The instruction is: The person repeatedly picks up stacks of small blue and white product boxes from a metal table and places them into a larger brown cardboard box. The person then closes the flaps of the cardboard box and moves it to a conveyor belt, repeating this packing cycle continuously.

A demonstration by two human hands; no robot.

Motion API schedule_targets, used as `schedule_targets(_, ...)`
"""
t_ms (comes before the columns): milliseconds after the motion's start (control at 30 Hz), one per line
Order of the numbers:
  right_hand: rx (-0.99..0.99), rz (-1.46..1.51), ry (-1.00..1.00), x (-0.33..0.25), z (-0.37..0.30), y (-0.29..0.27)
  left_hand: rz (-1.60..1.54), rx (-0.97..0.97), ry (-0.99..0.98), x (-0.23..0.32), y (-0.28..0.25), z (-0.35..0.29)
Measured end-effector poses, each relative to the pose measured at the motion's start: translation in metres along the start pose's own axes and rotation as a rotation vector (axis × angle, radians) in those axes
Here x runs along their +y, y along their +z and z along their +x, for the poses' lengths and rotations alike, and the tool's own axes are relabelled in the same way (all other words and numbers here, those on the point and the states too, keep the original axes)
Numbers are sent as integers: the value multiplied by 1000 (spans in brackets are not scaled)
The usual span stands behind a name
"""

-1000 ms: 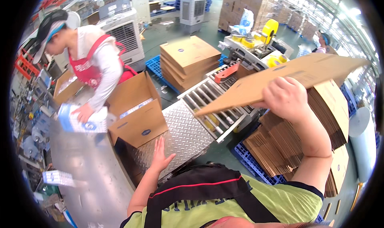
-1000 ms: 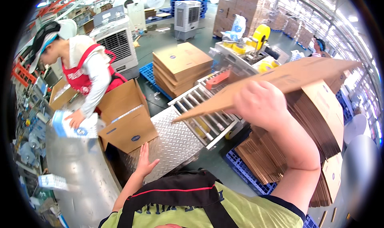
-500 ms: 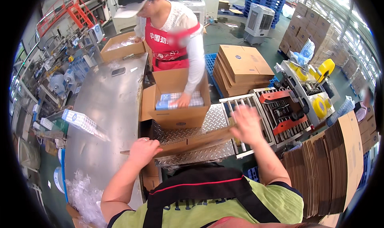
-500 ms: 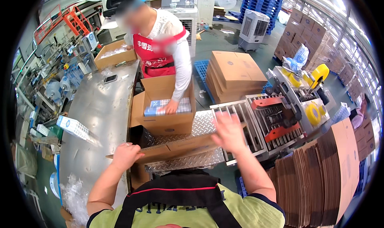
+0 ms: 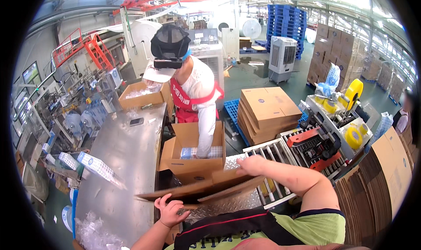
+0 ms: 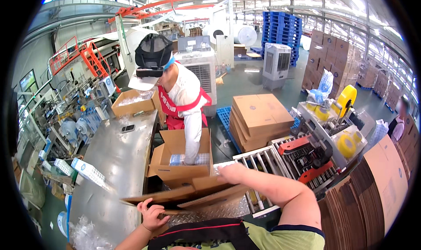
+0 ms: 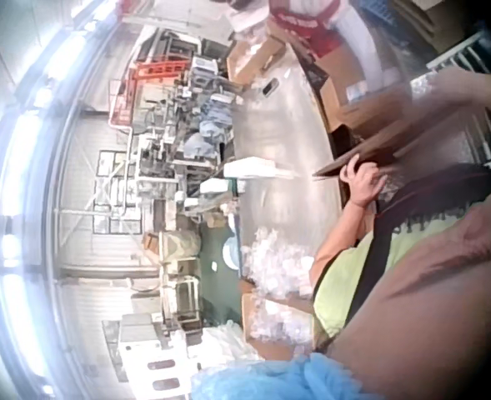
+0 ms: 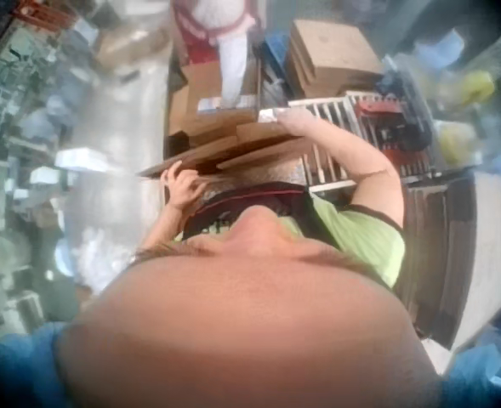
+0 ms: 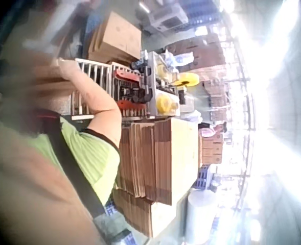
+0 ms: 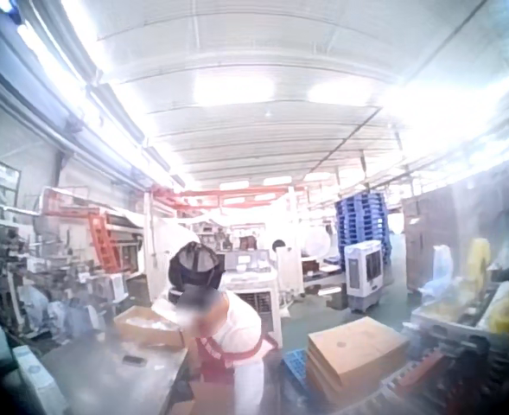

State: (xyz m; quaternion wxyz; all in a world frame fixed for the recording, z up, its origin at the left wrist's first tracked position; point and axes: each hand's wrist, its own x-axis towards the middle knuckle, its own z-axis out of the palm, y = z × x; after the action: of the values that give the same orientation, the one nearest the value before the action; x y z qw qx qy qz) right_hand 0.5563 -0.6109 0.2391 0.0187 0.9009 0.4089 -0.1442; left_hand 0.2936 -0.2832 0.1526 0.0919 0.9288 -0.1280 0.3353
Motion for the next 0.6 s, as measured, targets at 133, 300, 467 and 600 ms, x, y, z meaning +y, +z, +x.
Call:
schedule_targets(133, 30, -111, 124, 1, -23, -58, -327, -188, 134, -8, 3, 91)
schedule_targets(300, -356, 27, -146, -50, 31, 62, -575, -776, 428, 49, 147, 52)
schedule_targets(467, -607, 53, -356, -24, 60, 134, -624, -863, -63, 41, 102, 69)
schedule_targets(600, 133, 130, -552, -51, 47, 0, -263, -1364, -102, 53, 39, 160)
